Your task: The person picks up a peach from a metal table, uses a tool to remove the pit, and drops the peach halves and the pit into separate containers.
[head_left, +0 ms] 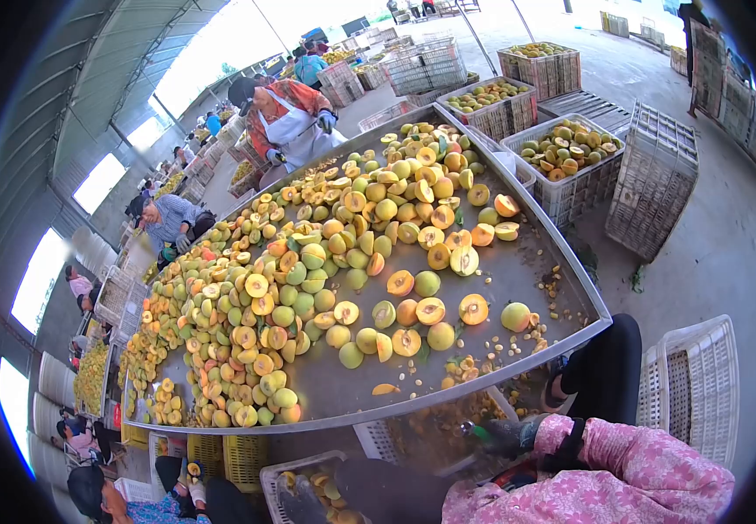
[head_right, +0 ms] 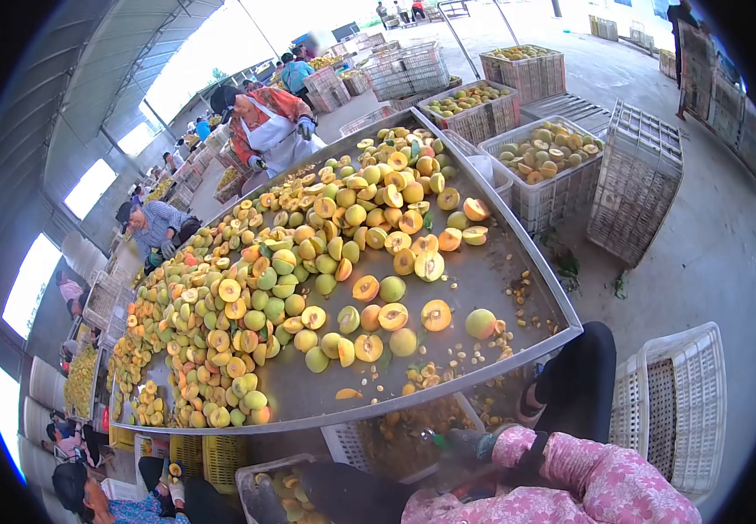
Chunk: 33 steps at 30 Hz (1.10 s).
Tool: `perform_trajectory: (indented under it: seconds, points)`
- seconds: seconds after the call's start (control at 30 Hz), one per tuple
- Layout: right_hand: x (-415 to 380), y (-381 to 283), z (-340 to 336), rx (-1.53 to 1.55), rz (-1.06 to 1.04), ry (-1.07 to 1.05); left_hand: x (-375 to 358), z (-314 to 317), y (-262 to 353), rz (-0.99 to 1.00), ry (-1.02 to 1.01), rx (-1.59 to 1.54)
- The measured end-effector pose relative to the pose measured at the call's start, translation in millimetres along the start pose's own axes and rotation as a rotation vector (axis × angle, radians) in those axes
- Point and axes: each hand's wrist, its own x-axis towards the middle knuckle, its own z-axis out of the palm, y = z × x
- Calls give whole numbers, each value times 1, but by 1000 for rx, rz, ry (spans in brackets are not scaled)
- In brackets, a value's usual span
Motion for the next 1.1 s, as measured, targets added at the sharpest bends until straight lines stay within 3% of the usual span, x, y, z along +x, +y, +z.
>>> perform_trajectory:
  seconds: [0.1,0.17,0.23,0.3,0.37,0.43,0.5,0.57,0.63,0.73,0.8,0.83,0.9,0.97,1.0,1.03,1.1]
  points:
    - [1,10,-4,-9,-94,25,12,58,-9,-10,-354,105]
    - [-1,26,-6,-85,-167,35,32,119,-33,315,-475,376]
    - [-7,42,-8,-220,-277,133,42,178,-46,1004,-624,597]
    - [-39,11,-27,-124,-237,70,49,232,-53,753,-742,979]
    - [-65,-15,-37,-71,-98,84,34,267,-55,447,-583,1036]
    - [-65,3,-38,-80,-105,110,31,272,-62,522,-527,1079]
    - [-72,1,-44,289,-104,72,18,263,-57,469,-496,804]
    - [-70,-5,-50,365,-173,53,-20,243,-18,435,-593,727]
    - [-64,-27,-53,673,-280,115,-49,215,-14,1105,-653,677]
    - [-59,-87,-64,682,-216,131,-103,191,15,1219,-813,666]
    - [-41,-98,-61,773,-400,207,-120,176,3,1261,-840,644]
    - [-35,-97,-59,774,-396,211,-126,170,-1,1311,-861,628]
    - [-26,-92,-56,650,-369,130,-128,163,-5,1293,-856,508]
    - [-29,-87,-52,702,-369,150,-130,153,-9,698,-961,100]
    - [-33,-85,-51,754,-368,160,-133,152,-14,448,-900,-183]
    - [-35,-84,-50,806,-368,168,-135,151,-17,443,-901,-186]
    - [-36,-80,-51,802,-378,169,-137,152,-4,-131,-693,-443]
